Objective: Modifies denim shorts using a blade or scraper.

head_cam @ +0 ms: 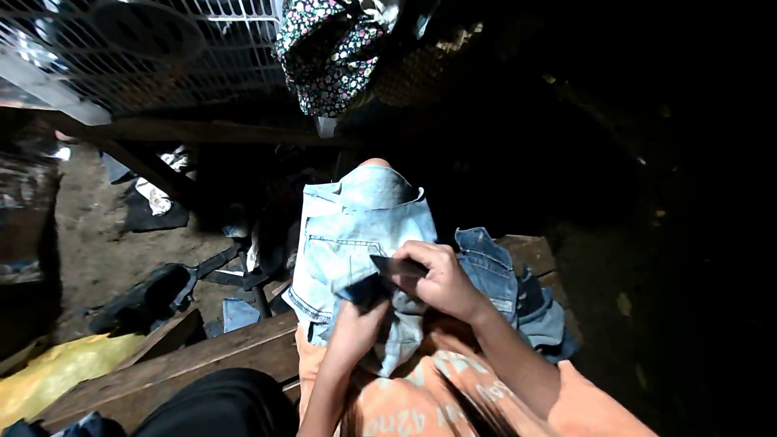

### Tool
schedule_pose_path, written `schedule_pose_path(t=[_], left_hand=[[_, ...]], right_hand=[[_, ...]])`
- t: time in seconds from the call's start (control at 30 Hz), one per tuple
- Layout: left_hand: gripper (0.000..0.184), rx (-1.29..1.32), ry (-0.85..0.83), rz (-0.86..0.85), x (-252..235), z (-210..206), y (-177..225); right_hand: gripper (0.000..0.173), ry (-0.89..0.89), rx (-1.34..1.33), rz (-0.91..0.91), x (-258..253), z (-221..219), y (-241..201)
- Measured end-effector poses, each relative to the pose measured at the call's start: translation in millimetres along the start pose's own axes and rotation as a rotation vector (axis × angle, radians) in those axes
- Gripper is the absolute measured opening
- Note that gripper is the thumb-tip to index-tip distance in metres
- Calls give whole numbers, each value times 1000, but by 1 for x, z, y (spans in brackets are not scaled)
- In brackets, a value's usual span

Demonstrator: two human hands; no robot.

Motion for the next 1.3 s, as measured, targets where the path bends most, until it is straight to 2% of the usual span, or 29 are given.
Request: schedule_pose_path(t=[0.07, 0.17, 0.27, 0.33, 0.4, 0.47, 0.5, 0.63, 0.77, 1.1, 1.17, 1.2, 1.3], left_hand=[[12, 4, 48, 58, -4, 0, 0], [16, 158, 124, 63, -4, 0, 2], [13, 261, 158, 35, -1, -2, 6], [24, 249, 133, -11, -1, -3, 5], [35, 259, 128, -28, -3, -1, 0], [36, 297, 131, -24, -2, 1, -2], [35, 305, 145, -26, -2, 2, -2], [27, 297, 200, 9, 4, 6, -4], [26, 303, 186, 33, 8, 6, -7], [26, 280, 146, 36, 14, 2, -6], [25, 228, 147, 59, 12, 1, -7], [26, 210, 149, 52, 11, 1, -6], [33, 210, 109, -34, 6, 1, -7]], right_hand=[[16, 11, -133, -76, -6, -4, 6], [17, 40, -250, -124, -6, -9, 13], [17, 52, -242, -103, -5, -10, 12], [20, 22, -219, -47, -4, -10, 7], [40, -79, -239, 3, 1, -8, 6], [70, -160, -184, -2, 11, -3, 8], [76, -177, -119, -10, 17, 0, 9], [67, -184, 93, 26, 47, 5, 5], [57, -133, 250, -32, 56, -1, 4], [43, -47, 336, -32, 45, -9, 2], [41, -24, 211, -62, 42, -14, 5], [40, -28, 63, -86, 41, -15, 7], [31, -117, -638, -191, 37, -18, 19]])
Point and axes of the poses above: each hand's wrist, its own x-axis away from the middle knuckle, its own z-axis out of the back of the hand, y = z × x, the point moved 6 cm from there along -x, towards the middle knuckle, and after that the axes turned 14 degrees about -y, right-handed, at the moved point
